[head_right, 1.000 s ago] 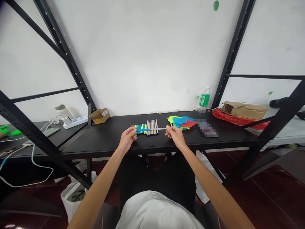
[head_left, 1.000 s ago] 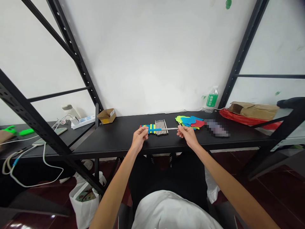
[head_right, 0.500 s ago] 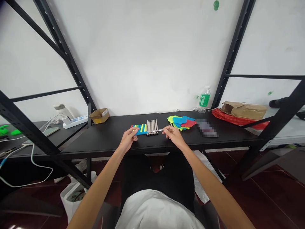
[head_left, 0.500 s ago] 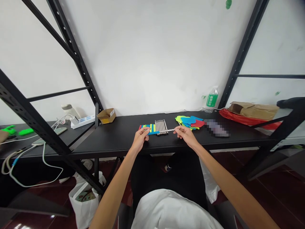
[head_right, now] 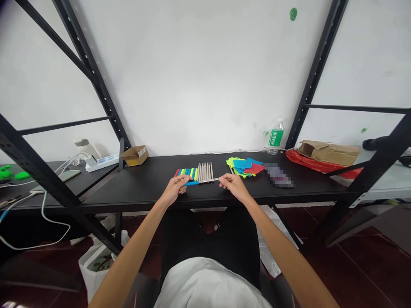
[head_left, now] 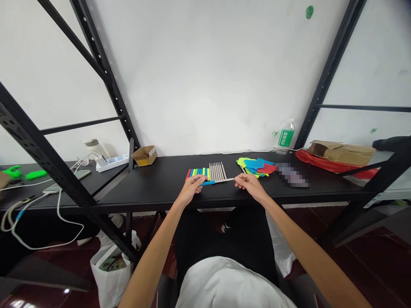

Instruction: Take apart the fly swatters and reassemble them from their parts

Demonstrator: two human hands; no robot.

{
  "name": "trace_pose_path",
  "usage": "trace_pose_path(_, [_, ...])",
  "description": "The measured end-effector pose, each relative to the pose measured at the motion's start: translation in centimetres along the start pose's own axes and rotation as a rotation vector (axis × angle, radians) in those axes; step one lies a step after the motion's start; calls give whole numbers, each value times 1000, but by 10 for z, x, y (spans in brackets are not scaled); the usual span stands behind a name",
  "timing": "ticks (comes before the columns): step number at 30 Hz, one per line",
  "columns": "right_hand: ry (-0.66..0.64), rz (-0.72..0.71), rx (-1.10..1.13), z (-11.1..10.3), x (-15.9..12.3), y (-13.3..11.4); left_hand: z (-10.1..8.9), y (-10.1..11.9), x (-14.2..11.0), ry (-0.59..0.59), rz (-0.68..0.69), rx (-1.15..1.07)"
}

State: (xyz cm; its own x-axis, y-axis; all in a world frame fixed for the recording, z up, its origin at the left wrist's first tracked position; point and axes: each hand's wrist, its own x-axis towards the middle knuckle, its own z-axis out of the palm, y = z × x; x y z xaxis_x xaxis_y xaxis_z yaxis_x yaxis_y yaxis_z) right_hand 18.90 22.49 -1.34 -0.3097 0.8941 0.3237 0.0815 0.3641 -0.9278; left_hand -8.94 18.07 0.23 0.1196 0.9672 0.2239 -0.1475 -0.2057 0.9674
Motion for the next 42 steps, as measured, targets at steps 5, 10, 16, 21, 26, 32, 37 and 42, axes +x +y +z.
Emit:
trace_pose_path(5, [-7, -4, 3, -1, 0, 0, 0, 1, -1, -2, 8, -1])
trace_pose_path(10, [-2, -3, 4, 0, 0, 0, 1, 0, 0, 5, 5, -4])
trace_pose_path(16, [24, -39, -86, 0, -2, -3, 0, 0, -1, -4, 22, 23])
trace_pose_path(21, [16, -32, -103, 0, -2, -2, -1, 1, -2, -15, 35, 48])
trace_pose_path(26, [67, -53, -140, 4, -1, -7, 0, 1, 0, 22, 35, -13])
trace_pose_path(32, [388, -262, -547, -16, -2, -9, -1, 1, 0, 38, 39, -28])
trace_pose_path(37, [520, -259, -1056, -40, -2, 2, -3, -1, 1, 15, 38, -23])
trace_pose_path(42, [475, -190, -1251, -42, 1, 13, -3, 0, 1, 17, 31, -15])
